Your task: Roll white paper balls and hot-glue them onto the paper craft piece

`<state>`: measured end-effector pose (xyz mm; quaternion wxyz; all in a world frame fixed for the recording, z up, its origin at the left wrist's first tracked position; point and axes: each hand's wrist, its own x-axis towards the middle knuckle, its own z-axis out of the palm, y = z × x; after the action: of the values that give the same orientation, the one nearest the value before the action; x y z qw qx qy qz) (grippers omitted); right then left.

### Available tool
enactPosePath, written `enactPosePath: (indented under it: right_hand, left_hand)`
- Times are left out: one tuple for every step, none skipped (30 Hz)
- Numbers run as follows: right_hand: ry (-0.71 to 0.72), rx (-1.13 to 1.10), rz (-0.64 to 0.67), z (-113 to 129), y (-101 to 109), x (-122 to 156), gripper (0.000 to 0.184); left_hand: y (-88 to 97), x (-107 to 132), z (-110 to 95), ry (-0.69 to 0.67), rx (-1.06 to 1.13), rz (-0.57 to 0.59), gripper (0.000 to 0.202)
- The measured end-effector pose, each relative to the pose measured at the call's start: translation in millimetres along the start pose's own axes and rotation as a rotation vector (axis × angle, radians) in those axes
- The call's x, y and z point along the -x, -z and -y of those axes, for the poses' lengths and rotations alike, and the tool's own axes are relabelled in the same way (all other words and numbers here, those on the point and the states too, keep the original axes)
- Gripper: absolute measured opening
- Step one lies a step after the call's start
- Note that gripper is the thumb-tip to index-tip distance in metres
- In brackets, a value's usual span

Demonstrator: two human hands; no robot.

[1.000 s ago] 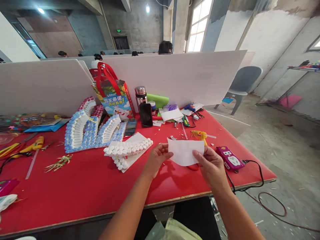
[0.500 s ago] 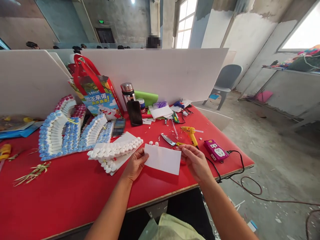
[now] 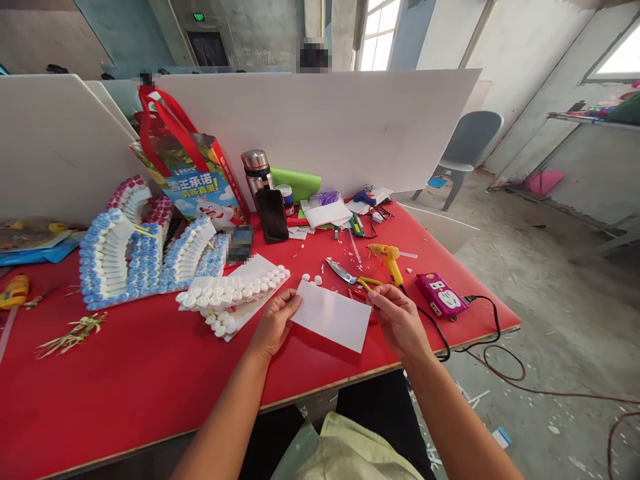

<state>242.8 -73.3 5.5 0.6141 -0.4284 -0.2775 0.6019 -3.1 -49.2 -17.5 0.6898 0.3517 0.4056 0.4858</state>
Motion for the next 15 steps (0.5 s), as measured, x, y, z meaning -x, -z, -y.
enactPosePath:
  right_hand:
    - [0.016, 0.016, -0.001, 0, 2, 0, 0.023]
    - [0.037, 0.026, 0.001, 0, 4, 0, 0.022]
    - [0.063, 0.033, 0.004, 1, 6, 0, 0.021]
    - [0.091, 0.042, 0.003, 2, 8, 0, 0.02]
    - [0.115, 0.058, 0.001, 3, 8, 0, 0.019]
    - [0.128, 0.084, 0.006, 4, 8, 0, 0.017]
    - [0.135, 0.124, 0.018, 5, 7, 1, 0.016]
    - [0.138, 0.173, 0.037, 5, 5, 1, 0.016]
    - [0.137, 0.223, 0.065, 5, 1, 2, 0.018]
    - [0.133, 0.265, 0.103, 4, -3, 2, 0.023]
    - [0.125, 0.298, 0.145, 3, -8, 2, 0.028]
    - [0.114, 0.322, 0.193, 0, -13, 2, 0.033]
    - [0.1, 0.339, 0.243, -3, -18, 1, 0.039]
    - [0.077, 0.367, 0.288, -7, -22, 1, 0.045]
    - [0.041, 0.404, 0.334, -11, -25, 0, 0.047]
  left_hand:
    - [0.1, 1, 0, -0.005, -0.025, 0.003, 0.022]
    - [0.2, 1, 1, -0.01, -0.053, 0.01, 0.022]
    - [0.4, 2, 1, -0.014, -0.079, 0.023, 0.023]
    - [0.4, 2, 1, -0.014, -0.101, 0.04, 0.023]
    - [0.2, 3, 1, -0.01, -0.115, 0.06, 0.023]
    - [-0.3, 3, 1, -0.002, -0.122, 0.079, 0.023]
    - [-1.1, 3, 0, 0.007, -0.122, 0.097, 0.024]
    - [-2.1, 2, -1, 0.017, -0.116, 0.113, 0.025]
    - [-3.4, 1, -3, 0.028, -0.109, 0.132, 0.025]
    - [-4.7, -1, -6, 0.036, -0.107, 0.155, 0.025]
    - [-6.0, -3, -9, 0.041, -0.113, 0.182, 0.025]
    - [-6.9, -5, -13, 0.047, -0.131, 0.213, 0.025]
    - [-7.2, -8, -16, 0.042, -0.157, 0.236, 0.026]
    - [-6.8, -10, -19, 0.044, -0.194, 0.254, 0.027]
    - [-5.5, -12, -22, 0.037, -0.224, 0.246, 0.028]
